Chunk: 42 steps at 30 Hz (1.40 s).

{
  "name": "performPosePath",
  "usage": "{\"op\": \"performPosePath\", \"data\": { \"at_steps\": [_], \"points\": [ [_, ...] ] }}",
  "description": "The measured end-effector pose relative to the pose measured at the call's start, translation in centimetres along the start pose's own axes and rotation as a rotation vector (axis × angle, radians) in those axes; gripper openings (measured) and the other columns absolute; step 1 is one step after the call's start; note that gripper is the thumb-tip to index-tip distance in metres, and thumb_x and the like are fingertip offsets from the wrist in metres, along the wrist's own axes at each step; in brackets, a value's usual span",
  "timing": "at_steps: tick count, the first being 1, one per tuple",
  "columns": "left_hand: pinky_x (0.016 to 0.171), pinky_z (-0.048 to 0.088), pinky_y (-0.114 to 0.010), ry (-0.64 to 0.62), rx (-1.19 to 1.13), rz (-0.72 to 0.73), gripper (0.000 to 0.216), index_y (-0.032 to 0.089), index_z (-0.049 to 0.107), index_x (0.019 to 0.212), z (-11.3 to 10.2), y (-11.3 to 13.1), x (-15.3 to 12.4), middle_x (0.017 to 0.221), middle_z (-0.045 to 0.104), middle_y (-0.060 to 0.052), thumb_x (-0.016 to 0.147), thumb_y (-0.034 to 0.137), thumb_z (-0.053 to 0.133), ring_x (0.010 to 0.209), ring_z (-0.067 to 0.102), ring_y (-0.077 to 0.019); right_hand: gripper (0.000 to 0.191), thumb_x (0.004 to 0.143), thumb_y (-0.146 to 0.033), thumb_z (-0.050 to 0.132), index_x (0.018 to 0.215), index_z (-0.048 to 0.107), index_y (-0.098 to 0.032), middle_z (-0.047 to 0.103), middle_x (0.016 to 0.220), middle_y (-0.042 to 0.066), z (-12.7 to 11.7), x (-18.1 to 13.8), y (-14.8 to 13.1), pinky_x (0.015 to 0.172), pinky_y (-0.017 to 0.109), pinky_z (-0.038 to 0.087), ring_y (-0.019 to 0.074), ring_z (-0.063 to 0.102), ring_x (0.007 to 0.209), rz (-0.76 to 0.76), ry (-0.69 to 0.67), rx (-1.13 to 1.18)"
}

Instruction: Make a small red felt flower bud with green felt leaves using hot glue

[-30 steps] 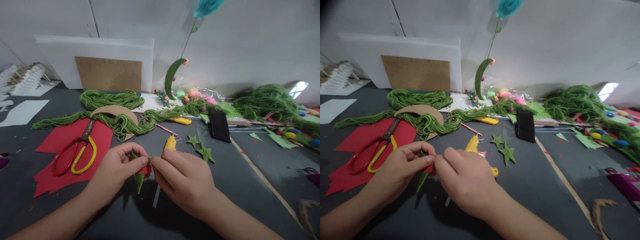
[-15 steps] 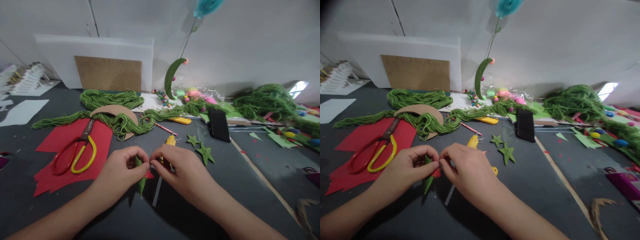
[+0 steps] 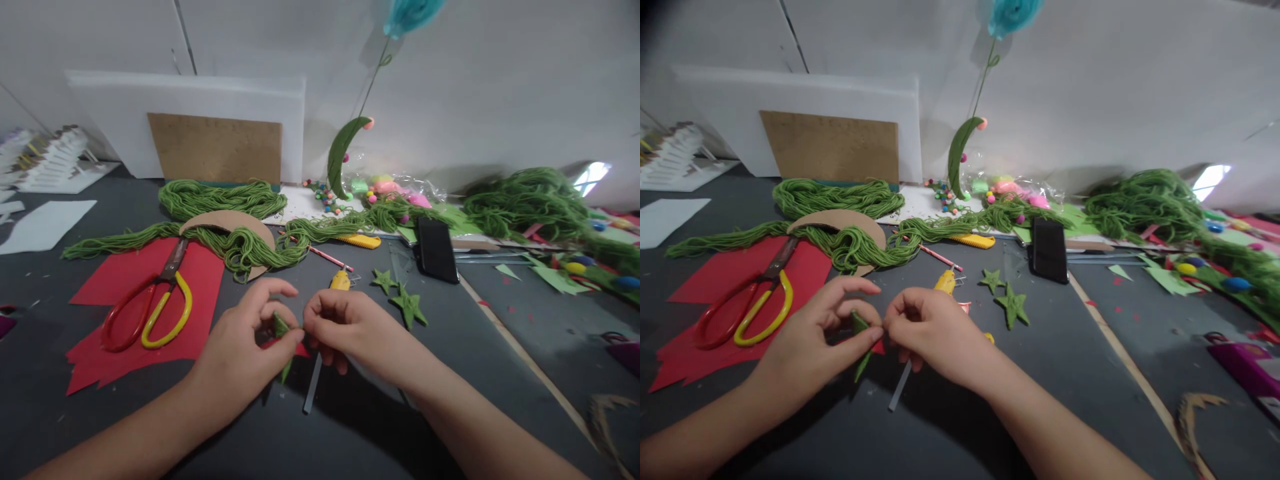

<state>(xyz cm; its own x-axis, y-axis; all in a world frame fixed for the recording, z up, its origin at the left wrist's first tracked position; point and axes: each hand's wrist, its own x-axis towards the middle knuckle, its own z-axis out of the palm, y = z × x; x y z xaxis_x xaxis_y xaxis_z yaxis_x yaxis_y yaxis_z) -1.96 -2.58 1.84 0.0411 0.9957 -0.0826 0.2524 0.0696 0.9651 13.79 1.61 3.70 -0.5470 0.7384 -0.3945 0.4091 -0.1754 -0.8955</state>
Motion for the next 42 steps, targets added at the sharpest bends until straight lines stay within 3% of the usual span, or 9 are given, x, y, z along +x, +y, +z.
{"op": "performPosePath", "data": {
  "at_steps": [2, 4, 7, 11, 15, 22, 28, 34, 42],
  "points": [
    [0.059, 0.044, -0.024, -0.031, -0.178, -0.103, 0.033, 0.022, 0.050, 0.098, -0.1, 0.2, 0.2, 0.063, 0.063, 0.005, 0.067, 0.017, 0.063, 0.058, 0.059, -0.0132, 0.009, 0.078, -0.019, 0.051, 0.069, 0.049, -0.017, 0.050, 0.053, -0.005, 0.1, 0.0, 0.0, 0.037, 0.013, 0.039, 0.0053, 0.047, 0.043, -0.019, 0.012, 0.088],
    [0.058, 0.045, -0.024, -0.113, -0.289, -0.189, 0.021, 0.019, 0.054, 0.085, -0.3, 0.4, 0.4, 0.061, 0.061, 0.004, 0.067, 0.020, 0.065, 0.057, 0.058, -0.0130, 0.009, 0.078, -0.020, 0.052, 0.070, 0.049, -0.017, 0.049, 0.053, -0.006, 0.2, 0.0, 0.0, 0.036, 0.013, 0.038, 0.0047, 0.046, 0.042, -0.044, 0.050, 0.099],
    [0.057, 0.044, -0.022, -0.174, -0.273, -0.185, 0.009, 0.016, 0.058, 0.067, -0.6, 0.4, 0.5, 0.058, 0.057, 0.003, 0.069, 0.023, 0.065, 0.056, 0.054, -0.0115, 0.008, 0.076, -0.020, 0.053, 0.069, 0.049, -0.018, 0.048, 0.052, -0.007, 0.3, -0.3, -0.1, 0.035, 0.013, 0.037, 0.0048, 0.045, 0.041, -0.062, 0.082, 0.052],
    [0.060, 0.042, -0.022, -0.124, -0.049, 0.015, 0.008, 0.018, 0.060, 0.063, -0.7, 0.6, 0.1, 0.061, 0.056, 0.002, 0.070, 0.016, 0.062, 0.062, 0.053, -0.0125, 0.005, 0.070, -0.019, 0.055, 0.066, 0.052, -0.017, 0.046, 0.048, -0.007, 0.1, -0.5, -0.3, 0.032, 0.011, 0.035, 0.0045, 0.044, 0.039, -0.008, 0.045, 0.069],
    [0.061, 0.042, -0.022, -0.103, 0.131, 0.261, 0.013, 0.019, 0.062, 0.063, -0.7, 0.8, -0.3, 0.065, 0.058, 0.001, 0.072, 0.011, 0.058, 0.064, 0.056, -0.0133, 0.006, 0.067, -0.020, 0.054, 0.063, 0.055, -0.015, 0.053, 0.047, -0.005, -0.2, -0.5, -0.1, 0.029, 0.010, 0.032, 0.0036, 0.043, 0.034, 0.084, -0.085, 0.342],
    [0.063, 0.045, -0.022, -0.044, 0.176, 0.525, 0.014, 0.020, 0.065, 0.075, -1.0, 0.3, -0.8, 0.072, 0.062, -0.002, 0.076, 0.009, 0.057, 0.067, 0.059, -0.0134, 0.016, 0.071, -0.021, 0.051, 0.057, 0.055, -0.015, 0.051, 0.043, -0.004, 0.1, -0.3, 0.4, 0.026, 0.012, 0.021, 0.0021, 0.034, 0.027, 0.176, -0.338, 0.671],
    [0.067, 0.044, -0.024, 0.044, 0.014, 0.410, 0.016, 0.022, 0.062, 0.072, -0.9, -0.1, -0.9, 0.071, 0.061, 0.000, 0.075, 0.007, 0.057, 0.072, 0.058, -0.0146, 0.016, 0.073, -0.022, 0.060, 0.060, 0.056, -0.014, 0.046, 0.045, -0.007, 0.5, -0.5, 0.2, 0.034, 0.015, 0.012, 0.0005, 0.023, 0.033, 0.109, -0.299, 0.753],
    [0.063, 0.042, -0.022, 0.037, -0.132, 0.245, 0.014, 0.022, 0.060, 0.068, -0.6, -0.2, -0.4, 0.069, 0.057, 0.003, 0.076, 0.011, 0.058, 0.068, 0.054, -0.0122, 0.016, 0.077, -0.020, 0.053, 0.062, 0.056, -0.015, 0.041, 0.044, -0.008, 1.0, -0.5, 0.0, 0.036, 0.018, 0.011, 0.0023, 0.020, 0.035, 0.067, -0.200, 0.682],
    [0.064, 0.040, -0.018, 0.109, -0.176, 0.251, 0.016, 0.022, 0.061, 0.067, -0.3, -0.8, -0.3, 0.069, 0.057, 0.005, 0.074, 0.007, 0.058, 0.069, 0.051, -0.0103, 0.017, 0.076, -0.024, 0.056, 0.062, 0.053, -0.016, 0.036, 0.047, -0.008, 1.4, -0.4, 0.0, 0.037, 0.018, 0.012, 0.0039, 0.022, 0.040, 0.030, -0.108, 0.491]
  ]
}}
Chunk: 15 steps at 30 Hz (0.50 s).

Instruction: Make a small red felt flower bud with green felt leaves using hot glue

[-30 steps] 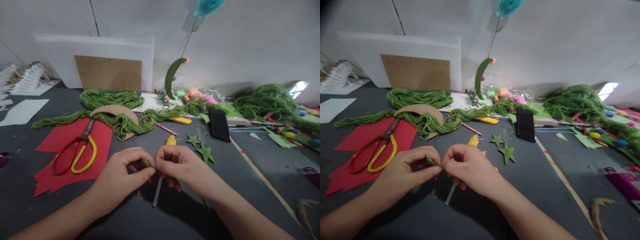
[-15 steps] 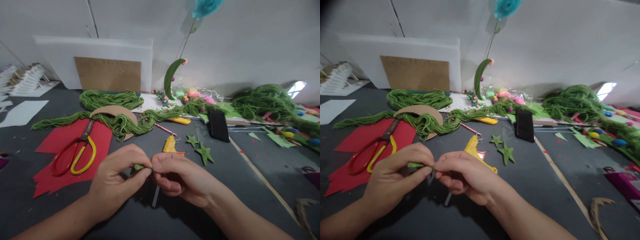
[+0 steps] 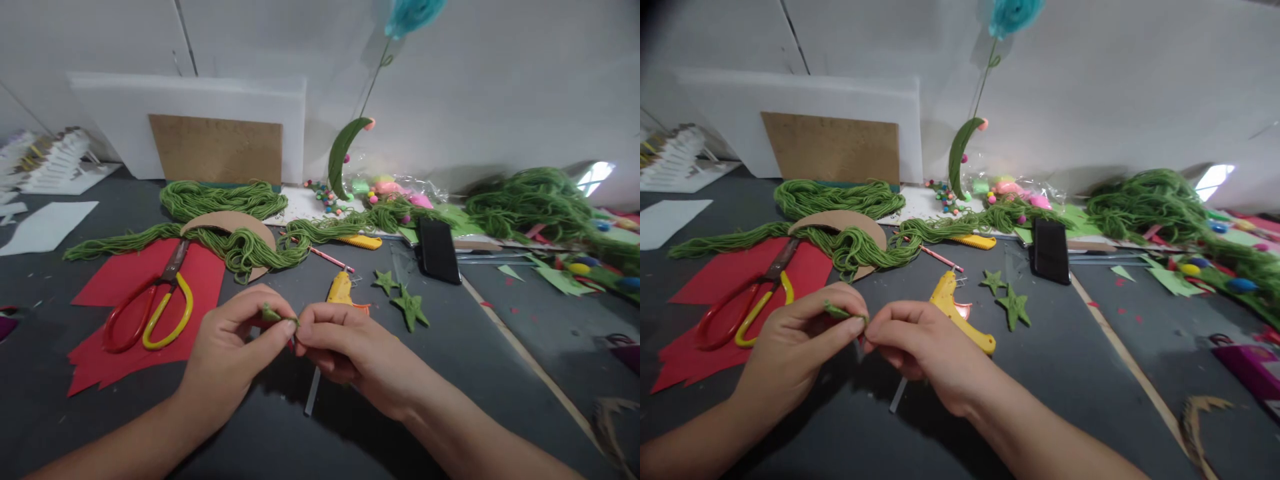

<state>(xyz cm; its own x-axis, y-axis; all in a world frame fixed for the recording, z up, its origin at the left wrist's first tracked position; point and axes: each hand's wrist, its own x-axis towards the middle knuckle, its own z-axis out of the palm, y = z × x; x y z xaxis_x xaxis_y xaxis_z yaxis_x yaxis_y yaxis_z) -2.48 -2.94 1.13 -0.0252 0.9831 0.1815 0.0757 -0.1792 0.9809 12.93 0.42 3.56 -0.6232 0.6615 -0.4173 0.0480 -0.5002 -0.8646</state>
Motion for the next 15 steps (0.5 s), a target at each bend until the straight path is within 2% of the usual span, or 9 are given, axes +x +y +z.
{"op": "performPosePath", "data": {
  "at_steps": [3, 6, 9, 12, 15],
  "points": [
    [0.061, 0.039, -0.017, 0.033, -0.032, -0.079, 0.016, 0.021, 0.059, 0.064, 0.0, 0.1, 0.2, 0.064, 0.055, 0.006, 0.073, 0.008, 0.059, 0.065, 0.049, -0.0092, 0.018, 0.079, -0.028, 0.054, 0.066, 0.054, -0.016, 0.037, 0.050, -0.007, 0.1, 0.1, 0.2, 0.039, 0.017, 0.018, 0.0049, 0.026, 0.043, -0.129, 0.116, -0.154],
    [0.057, 0.038, -0.016, 0.019, -0.146, -0.221, 0.012, 0.021, 0.059, 0.064, -0.1, 0.2, 0.4, 0.060, 0.053, 0.006, 0.072, 0.012, 0.062, 0.059, 0.047, -0.0077, 0.010, 0.080, -0.022, 0.054, 0.072, 0.057, -0.017, 0.044, 0.056, -0.005, 0.1, 0.0, 0.5, 0.047, 0.018, 0.029, 0.0071, 0.037, 0.050, -0.377, 0.307, -0.504],
    [0.057, 0.039, -0.016, -0.036, -0.318, -0.342, 0.007, 0.020, 0.061, 0.066, 0.0, 0.2, 0.5, 0.061, 0.054, 0.006, 0.071, 0.016, 0.064, 0.057, 0.047, -0.0068, 0.010, 0.083, -0.016, 0.050, 0.078, 0.059, -0.018, 0.054, 0.062, -0.002, 0.0, -0.2, 1.0, 0.052, 0.020, 0.033, 0.0091, 0.045, 0.055, -0.634, 0.392, -0.894],
    [0.059, 0.040, -0.015, -0.034, -0.374, -0.329, 0.006, 0.020, 0.063, 0.067, 0.1, 0.0, 0.5, 0.065, 0.056, 0.006, 0.071, 0.017, 0.066, 0.060, 0.048, -0.0067, 0.013, 0.086, -0.017, 0.048, 0.081, 0.060, -0.017, 0.056, 0.065, -0.001, 0.0, -0.3, 1.4, 0.053, 0.021, 0.032, 0.0100, 0.048, 0.056, -0.811, 0.426, -1.149],
    [0.063, 0.041, -0.015, -0.030, -0.301, -0.247, 0.008, 0.022, 0.064, 0.068, 0.1, -0.2, 0.5, 0.066, 0.058, 0.006, 0.072, 0.016, 0.065, 0.064, 0.051, -0.0072, 0.014, 0.086, -0.017, 0.048, 0.079, 0.060, -0.016, 0.054, 0.062, -0.001, -0.1, -0.3, 1.5, 0.052, 0.021, 0.032, 0.0096, 0.048, 0.054, -0.848, 0.452, -1.213]
  ]
}}
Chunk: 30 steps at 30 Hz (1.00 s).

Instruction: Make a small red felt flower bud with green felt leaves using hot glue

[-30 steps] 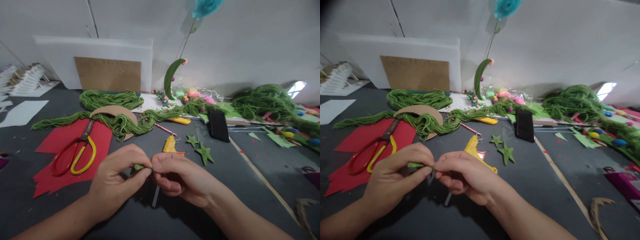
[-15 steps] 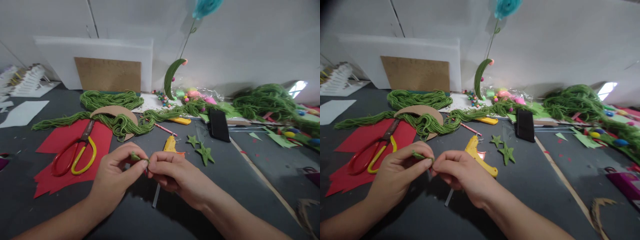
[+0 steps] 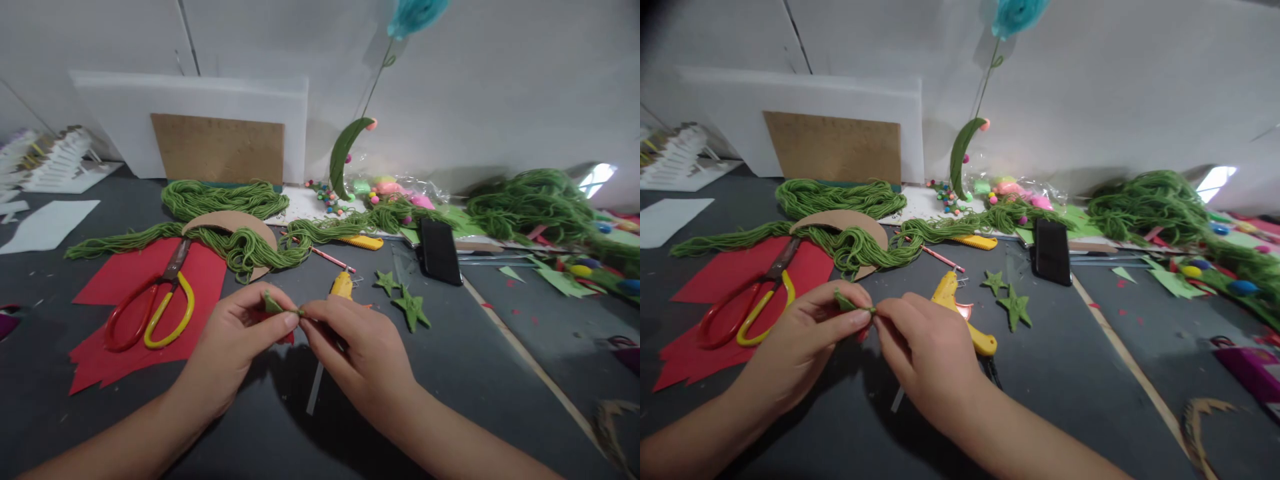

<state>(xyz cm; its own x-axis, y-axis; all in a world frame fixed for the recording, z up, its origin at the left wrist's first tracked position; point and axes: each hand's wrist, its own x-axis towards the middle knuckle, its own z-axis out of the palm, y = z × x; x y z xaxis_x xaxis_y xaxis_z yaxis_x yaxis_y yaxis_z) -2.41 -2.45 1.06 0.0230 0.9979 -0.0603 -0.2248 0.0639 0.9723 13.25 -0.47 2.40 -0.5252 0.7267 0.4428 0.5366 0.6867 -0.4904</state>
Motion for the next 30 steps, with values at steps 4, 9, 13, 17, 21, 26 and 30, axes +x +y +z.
{"op": "performPosePath", "data": {
  "at_steps": [4, 9, 13, 17, 21, 26, 30],
  "points": [
    [0.065, 0.043, -0.016, 0.027, 0.164, 0.081, 0.009, 0.024, 0.067, 0.072, -0.18, 0.19, 0.03, 0.069, 0.063, 0.006, 0.073, 0.015, 0.065, 0.068, 0.055, -0.0088, 0.015, 0.086, -0.016, 0.049, 0.080, 0.063, -0.014, 0.050, 0.061, -0.001, 0.03, 0.06, 0.17, 0.051, 0.020, 0.032, 0.0094, 0.046, 0.053, -0.038, 0.039, -0.010],
    [0.068, 0.044, -0.018, 0.034, 0.304, 0.125, 0.010, 0.024, 0.069, 0.076, -0.42, 0.53, 0.04, 0.075, 0.066, 0.004, 0.074, 0.016, 0.064, 0.074, 0.058, -0.0115, 0.015, 0.085, -0.014, 0.049, 0.084, 0.064, -0.014, 0.053, 0.063, 0.000, 0.16, -0.04, 0.34, 0.052, 0.020, 0.033, 0.0098, 0.047, 0.054, -0.055, 0.043, -0.013],
    [0.065, 0.042, -0.019, 0.053, 0.364, 0.159, 0.007, 0.022, 0.066, 0.071, -0.43, 0.41, 0.01, 0.071, 0.062, 0.003, 0.074, 0.016, 0.063, 0.071, 0.055, -0.0112, 0.013, 0.084, -0.014, 0.052, 0.080, 0.065, -0.015, 0.056, 0.062, 0.000, 0.00, 0.27, 0.31, 0.052, 0.020, 0.034, 0.0106, 0.051, 0.057, 0.010, -0.036, 0.026],
    [0.060, 0.039, -0.017, 0.017, 0.168, -0.069, 0.003, 0.020, 0.061, 0.072, -0.25, 0.26, 0.12, 0.062, 0.057, 0.006, 0.074, 0.018, 0.064, 0.061, 0.052, -0.0082, 0.014, 0.083, -0.013, 0.052, 0.077, 0.063, -0.016, 0.055, 0.066, 0.001, -0.14, 0.56, 0.25, 0.054, 0.019, 0.036, 0.0106, 0.051, 0.059, 0.038, -0.066, 0.088],
    [0.058, 0.038, -0.017, 0.001, -0.063, -0.206, 0.007, 0.018, 0.058, 0.072, -0.03, 0.32, 0.39, 0.058, 0.055, 0.006, 0.072, 0.020, 0.065, 0.057, 0.049, -0.0071, 0.010, 0.082, -0.012, 0.052, 0.082, 0.062, -0.016, 0.058, 0.069, 0.000, 0.04, 0.31, 0.13, 0.055, 0.019, 0.036, 0.0103, 0.052, 0.059, 0.072, -0.044, 0.055],
    [0.055, 0.038, -0.017, 0.043, -0.139, -0.255, 0.010, 0.016, 0.057, 0.072, 0.07, 0.36, 0.53, 0.056, 0.054, 0.005, 0.070, 0.020, 0.066, 0.054, 0.048, -0.0076, 0.015, 0.086, -0.016, 0.048, 0.083, 0.062, -0.016, 0.057, 0.060, -0.001, 0.11, -0.11, 0.21, 0.050, 0.022, 0.030, 0.0100, 0.046, 0.050, -0.098, 0.045, -0.191],
    [0.055, 0.038, -0.018, 0.039, 0.052, -0.182, 0.007, 0.017, 0.059, 0.072, 0.00, 0.51, 0.53, 0.057, 0.055, 0.005, 0.071, 0.022, 0.065, 0.056, 0.050, -0.0088, 0.023, 0.088, -0.015, 0.043, 0.078, 0.063, -0.017, 0.058, 0.067, 0.004, -0.43, 0.11, 0.41, 0.052, 0.024, 0.032, 0.0133, 0.047, 0.057, -0.246, 0.023, -0.368]
  ]
}}
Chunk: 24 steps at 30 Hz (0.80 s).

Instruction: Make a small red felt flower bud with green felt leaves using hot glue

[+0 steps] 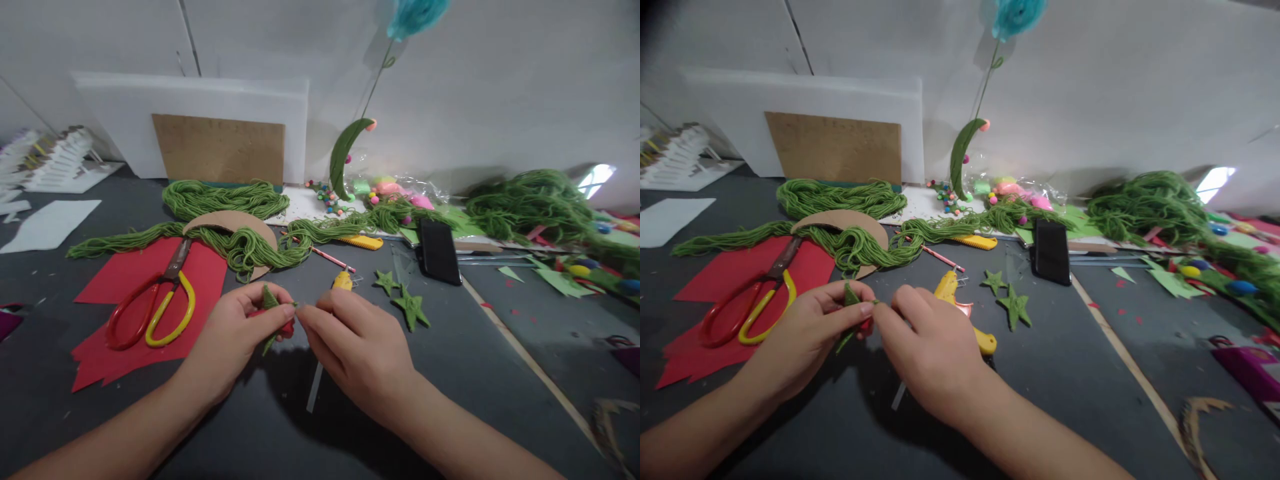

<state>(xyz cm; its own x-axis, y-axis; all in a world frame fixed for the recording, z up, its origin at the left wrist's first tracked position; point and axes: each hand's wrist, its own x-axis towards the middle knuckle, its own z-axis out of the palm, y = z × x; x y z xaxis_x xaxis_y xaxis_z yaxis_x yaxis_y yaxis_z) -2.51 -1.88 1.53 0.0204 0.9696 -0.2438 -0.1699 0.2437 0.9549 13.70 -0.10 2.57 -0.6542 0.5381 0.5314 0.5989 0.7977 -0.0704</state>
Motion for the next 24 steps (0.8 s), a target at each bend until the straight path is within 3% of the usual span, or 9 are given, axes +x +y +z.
{"op": "performPosePath", "data": {
  "at_steps": [3, 8, 13, 18, 21, 24],
  "points": [
    [0.056, 0.038, -0.019, 0.001, 0.181, 0.041, 0.003, 0.017, 0.061, 0.071, 0.1, 0.3, -0.1, 0.059, 0.056, 0.004, 0.071, 0.020, 0.062, 0.058, 0.052, -0.0108, 0.023, 0.089, -0.016, 0.040, 0.084, 0.062, -0.017, 0.063, 0.082, 0.007, -0.2, 0.2, 0.3, 0.061, 0.026, 0.040, 0.0160, 0.052, 0.069, -0.030, -0.048, 0.038],
    [0.054, 0.038, -0.020, -0.029, 0.329, 0.064, 0.004, 0.017, 0.060, 0.066, 0.5, 0.6, -0.4, 0.058, 0.055, 0.004, 0.069, 0.020, 0.061, 0.057, 0.050, -0.0117, 0.017, 0.087, -0.015, 0.045, 0.081, 0.061, -0.016, 0.063, 0.077, 0.006, 0.0, 0.3, 0.4, 0.061, 0.026, 0.042, 0.0156, 0.056, 0.069, 0.079, -0.067, 0.205],
    [0.059, 0.041, -0.022, -0.043, 0.515, 0.183, 0.005, 0.019, 0.062, 0.071, 0.4, 0.2, -0.5, 0.065, 0.059, 0.002, 0.073, 0.022, 0.059, 0.062, 0.054, -0.0132, 0.011, 0.075, -0.015, 0.055, 0.065, 0.055, -0.017, 0.053, 0.057, -0.003, -0.6, 1.1, 0.4, 0.047, 0.019, 0.034, 0.0082, 0.047, 0.051, 0.519, -0.236, 0.590],
    [0.062, 0.043, -0.021, -0.022, 0.708, 0.510, 0.007, 0.021, 0.060, 0.070, 0.1, -0.3, -0.8, 0.068, 0.062, 0.001, 0.076, 0.017, 0.058, 0.064, 0.058, -0.0129, 0.011, 0.073, -0.024, 0.054, 0.065, 0.052, -0.017, 0.049, 0.048, -0.006, -0.7, 1.5, 0.8, 0.034, 0.015, 0.033, 0.0058, 0.044, 0.038, 0.983, -0.481, 1.286],
    [0.064, 0.045, -0.022, -0.083, 0.709, 0.697, 0.009, 0.021, 0.061, 0.073, 0.0, -0.1, -1.1, 0.072, 0.066, -0.001, 0.078, 0.014, 0.057, 0.068, 0.061, -0.0132, 0.013, 0.071, -0.026, 0.055, 0.063, 0.053, -0.017, 0.051, 0.046, -0.006, -0.5, 1.3, 0.9, 0.031, 0.014, 0.033, 0.0048, 0.042, 0.033, 1.052, -0.528, 1.611],
    [0.065, 0.047, -0.023, -0.139, 0.666, 0.747, 0.013, 0.022, 0.064, 0.076, -0.1, -0.1, -1.4, 0.073, 0.069, -0.003, 0.079, 0.012, 0.056, 0.069, 0.063, -0.0150, 0.013, 0.069, -0.025, 0.057, 0.061, 0.052, -0.017, 0.048, 0.043, -0.007, -0.6, 1.2, 0.7, 0.030, 0.013, 0.025, 0.0031, 0.036, 0.032, 1.077, -0.543, 1.677]
  ]
}}
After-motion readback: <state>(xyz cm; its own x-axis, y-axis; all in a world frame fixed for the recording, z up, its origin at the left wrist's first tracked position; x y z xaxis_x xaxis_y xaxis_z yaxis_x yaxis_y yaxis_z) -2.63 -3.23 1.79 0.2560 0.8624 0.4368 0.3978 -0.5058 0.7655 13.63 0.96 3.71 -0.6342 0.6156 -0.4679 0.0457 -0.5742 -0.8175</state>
